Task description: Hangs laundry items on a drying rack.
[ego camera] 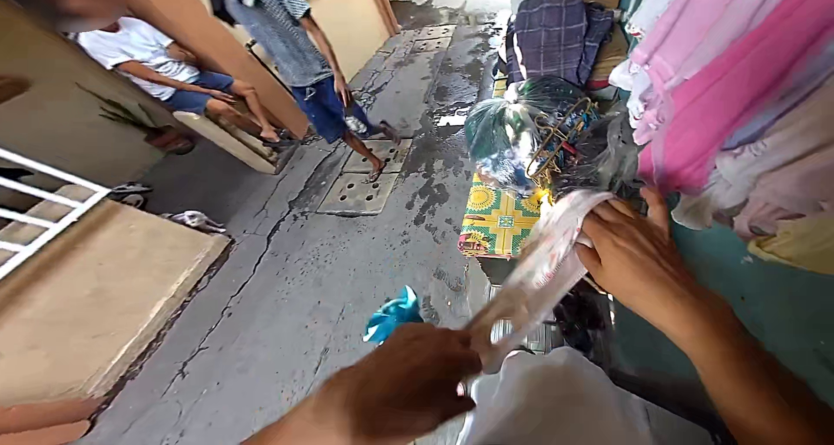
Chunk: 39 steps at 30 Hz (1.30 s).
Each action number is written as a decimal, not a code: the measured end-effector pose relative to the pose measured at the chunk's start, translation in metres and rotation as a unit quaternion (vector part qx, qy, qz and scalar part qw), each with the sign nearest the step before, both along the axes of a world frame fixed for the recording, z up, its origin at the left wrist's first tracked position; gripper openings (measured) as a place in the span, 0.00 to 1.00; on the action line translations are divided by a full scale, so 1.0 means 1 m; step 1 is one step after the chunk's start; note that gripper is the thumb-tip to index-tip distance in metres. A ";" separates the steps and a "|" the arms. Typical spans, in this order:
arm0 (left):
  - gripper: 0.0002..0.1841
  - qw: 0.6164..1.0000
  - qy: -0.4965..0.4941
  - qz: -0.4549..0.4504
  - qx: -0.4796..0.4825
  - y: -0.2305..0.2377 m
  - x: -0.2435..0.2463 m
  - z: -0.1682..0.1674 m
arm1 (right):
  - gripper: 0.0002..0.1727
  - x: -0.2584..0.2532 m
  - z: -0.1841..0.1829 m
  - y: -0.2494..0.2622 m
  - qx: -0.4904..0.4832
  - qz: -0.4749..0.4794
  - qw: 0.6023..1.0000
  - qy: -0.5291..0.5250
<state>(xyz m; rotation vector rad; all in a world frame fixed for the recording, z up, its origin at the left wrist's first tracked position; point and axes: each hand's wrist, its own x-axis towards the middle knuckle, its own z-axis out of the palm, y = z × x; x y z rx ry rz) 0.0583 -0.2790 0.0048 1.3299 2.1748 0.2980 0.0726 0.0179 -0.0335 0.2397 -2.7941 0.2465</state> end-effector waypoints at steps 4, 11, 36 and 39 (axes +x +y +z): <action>0.13 0.929 0.203 0.193 -0.242 0.021 -0.014 -0.011 | 0.17 0.005 -0.005 0.007 0.071 0.029 0.997 0.027; 0.20 0.972 0.070 0.176 -0.141 -0.011 -0.072 -0.009 | 0.15 0.002 0.004 0.031 -0.311 0.262 0.907 -0.111; 0.26 0.747 -0.578 -0.211 0.253 0.156 -0.086 -0.067 | 0.08 0.078 -0.016 0.046 -0.594 0.068 0.802 -0.017; 0.24 0.764 -0.577 -0.159 0.242 0.161 -0.088 -0.066 | 0.04 0.077 -0.017 0.054 -0.579 0.007 0.814 0.033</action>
